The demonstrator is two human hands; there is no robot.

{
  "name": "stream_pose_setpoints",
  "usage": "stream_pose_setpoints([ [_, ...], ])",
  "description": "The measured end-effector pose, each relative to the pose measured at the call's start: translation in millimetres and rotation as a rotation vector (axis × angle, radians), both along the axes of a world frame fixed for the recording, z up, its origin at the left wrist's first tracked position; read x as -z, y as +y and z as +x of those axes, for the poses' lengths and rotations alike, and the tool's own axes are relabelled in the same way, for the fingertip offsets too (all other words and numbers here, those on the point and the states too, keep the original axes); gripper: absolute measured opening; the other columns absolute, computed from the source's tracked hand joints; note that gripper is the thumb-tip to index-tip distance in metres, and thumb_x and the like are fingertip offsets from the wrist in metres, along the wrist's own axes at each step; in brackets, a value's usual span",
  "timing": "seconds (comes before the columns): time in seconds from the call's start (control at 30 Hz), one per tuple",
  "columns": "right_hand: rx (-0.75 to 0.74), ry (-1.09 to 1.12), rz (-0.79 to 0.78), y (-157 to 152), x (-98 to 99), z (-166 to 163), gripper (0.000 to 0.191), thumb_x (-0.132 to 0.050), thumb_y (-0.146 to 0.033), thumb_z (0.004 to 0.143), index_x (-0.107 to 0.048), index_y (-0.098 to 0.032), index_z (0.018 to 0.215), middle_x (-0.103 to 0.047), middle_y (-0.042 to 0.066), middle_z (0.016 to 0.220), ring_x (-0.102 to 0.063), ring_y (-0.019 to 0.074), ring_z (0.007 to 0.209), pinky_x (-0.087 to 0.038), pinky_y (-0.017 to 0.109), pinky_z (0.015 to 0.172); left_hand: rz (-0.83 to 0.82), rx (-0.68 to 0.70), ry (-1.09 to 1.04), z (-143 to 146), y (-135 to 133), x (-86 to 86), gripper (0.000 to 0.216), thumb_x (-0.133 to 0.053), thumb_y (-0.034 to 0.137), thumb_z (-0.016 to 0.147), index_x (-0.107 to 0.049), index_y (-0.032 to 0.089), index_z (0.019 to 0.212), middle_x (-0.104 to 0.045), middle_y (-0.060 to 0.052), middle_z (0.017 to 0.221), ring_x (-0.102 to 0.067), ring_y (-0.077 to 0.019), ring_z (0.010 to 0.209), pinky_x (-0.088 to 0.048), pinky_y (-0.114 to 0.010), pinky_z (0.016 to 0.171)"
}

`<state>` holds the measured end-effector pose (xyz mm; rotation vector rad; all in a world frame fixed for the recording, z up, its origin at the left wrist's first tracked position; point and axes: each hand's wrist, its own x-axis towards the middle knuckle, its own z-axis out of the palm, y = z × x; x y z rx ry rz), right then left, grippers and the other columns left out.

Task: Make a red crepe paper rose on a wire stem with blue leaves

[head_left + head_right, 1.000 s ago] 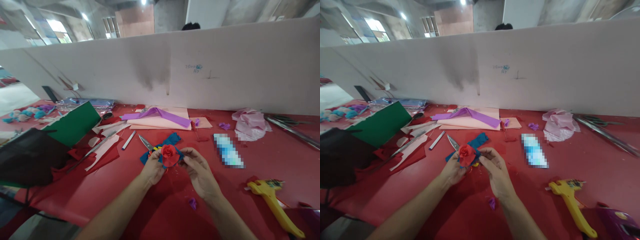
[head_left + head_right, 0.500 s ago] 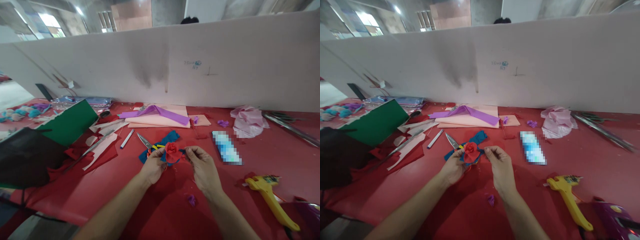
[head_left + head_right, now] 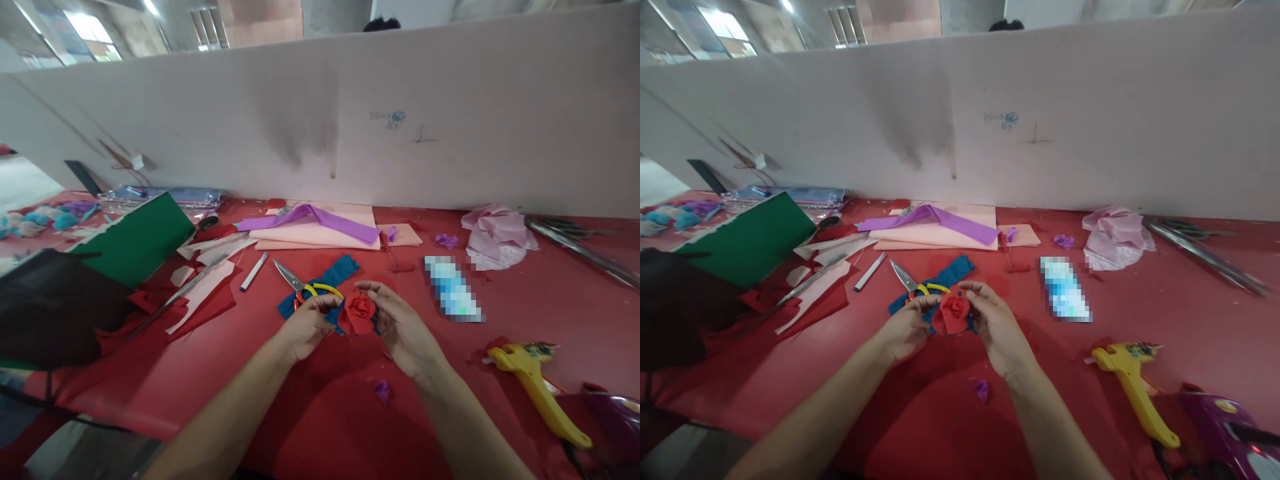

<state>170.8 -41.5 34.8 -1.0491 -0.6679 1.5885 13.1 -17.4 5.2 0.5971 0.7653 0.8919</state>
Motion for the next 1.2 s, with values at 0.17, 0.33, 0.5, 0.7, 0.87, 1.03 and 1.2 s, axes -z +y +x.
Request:
stream_pose_setpoints([
  [0.17,-0.040,0.004,0.020,1,1.6,4,0.021,-0.077,-0.030,0.063,-0.073,-0.020,0.082,-0.071,0.001,0.078,-0.060,0.0141,0.069,-0.044,0.026,0.066,0.069,0.062,-0.009,0,0,-4.2,0.036,-0.062,-0.007,0.044,-0.069,0.013,0.072,-0.062,0.000,0.065,-0.057,-0.0104,0.054,-0.048,-0.022,0.054],
  [0.33,-0.092,-0.038,0.035,1,2.6,8,0.016,-0.077,-0.031,0.064,-0.072,-0.019,0.073,-0.068,0.000,0.071,-0.057,0.0118,0.062,-0.042,0.025,0.062,0.026,0.074,0.030,-1,-1,-2.3,0.020,-0.073,0.002,0.049,-0.067,0.013,0.064,-0.061,0.000,0.057,-0.056,-0.0101,0.050,-0.046,-0.021,0.052],
  [0.5,-0.117,0.007,0.003,-1,-0.2,5,0.015,-0.078,-0.030,0.064,-0.071,-0.019,0.071,-0.067,-0.002,0.068,-0.055,0.0097,0.060,-0.041,0.023,0.059,0.013,0.048,0.003,-2,0,-1.5,0.013,-0.079,0.016,0.055,-0.068,0.013,0.062,-0.063,-0.001,0.058,-0.056,-0.0099,0.051,-0.045,-0.022,0.053],
  [0.7,-0.119,0.054,-0.013,-3,-0.7,1,0.014,-0.076,-0.031,0.067,-0.068,-0.019,0.069,-0.063,-0.003,0.065,-0.053,0.0086,0.057,-0.040,0.021,0.057,-0.057,0.038,-0.036,-1,-1,3.2,0.016,-0.081,0.015,0.053,-0.067,0.012,0.061,-0.062,-0.001,0.056,-0.054,-0.0091,0.048,-0.044,-0.021,0.050],
  [0.87,0.022,0.065,-0.028,1,5.9,1,0.019,-0.067,-0.040,0.074,-0.069,-0.021,0.075,-0.066,0.001,0.070,-0.055,0.0141,0.062,-0.041,0.026,0.057,-0.077,-0.155,-0.094,4,3,4.9,0.025,-0.079,0.007,0.051,-0.067,0.014,0.072,-0.068,0.000,0.068,-0.062,-0.0105,0.059,-0.050,-0.021,0.060],
  [1.03,0.158,-0.166,0.055,-8,12.5,-16,0.016,-0.066,-0.035,0.072,-0.061,-0.021,0.068,-0.062,-0.001,0.064,-0.054,0.0145,0.060,-0.039,0.025,0.056,0.054,-0.422,-0.160,8,10,8.3,0.028,-0.072,-0.002,0.050,-0.061,0.016,0.068,-0.066,0.004,0.066,-0.059,-0.0076,0.058,-0.049,-0.018,0.059],
  [1.2,-0.009,-0.286,0.160,-22,13.1,-38,0.023,-0.068,-0.040,0.074,-0.065,-0.017,0.071,-0.062,0.000,0.064,-0.054,0.0124,0.060,-0.038,0.023,0.055,0.121,-0.461,-0.105,11,5,7.8,0.023,-0.068,0.004,0.053,-0.057,0.018,0.068,-0.062,0.005,0.060,-0.053,-0.0077,0.044,-0.039,-0.017,0.041],
])
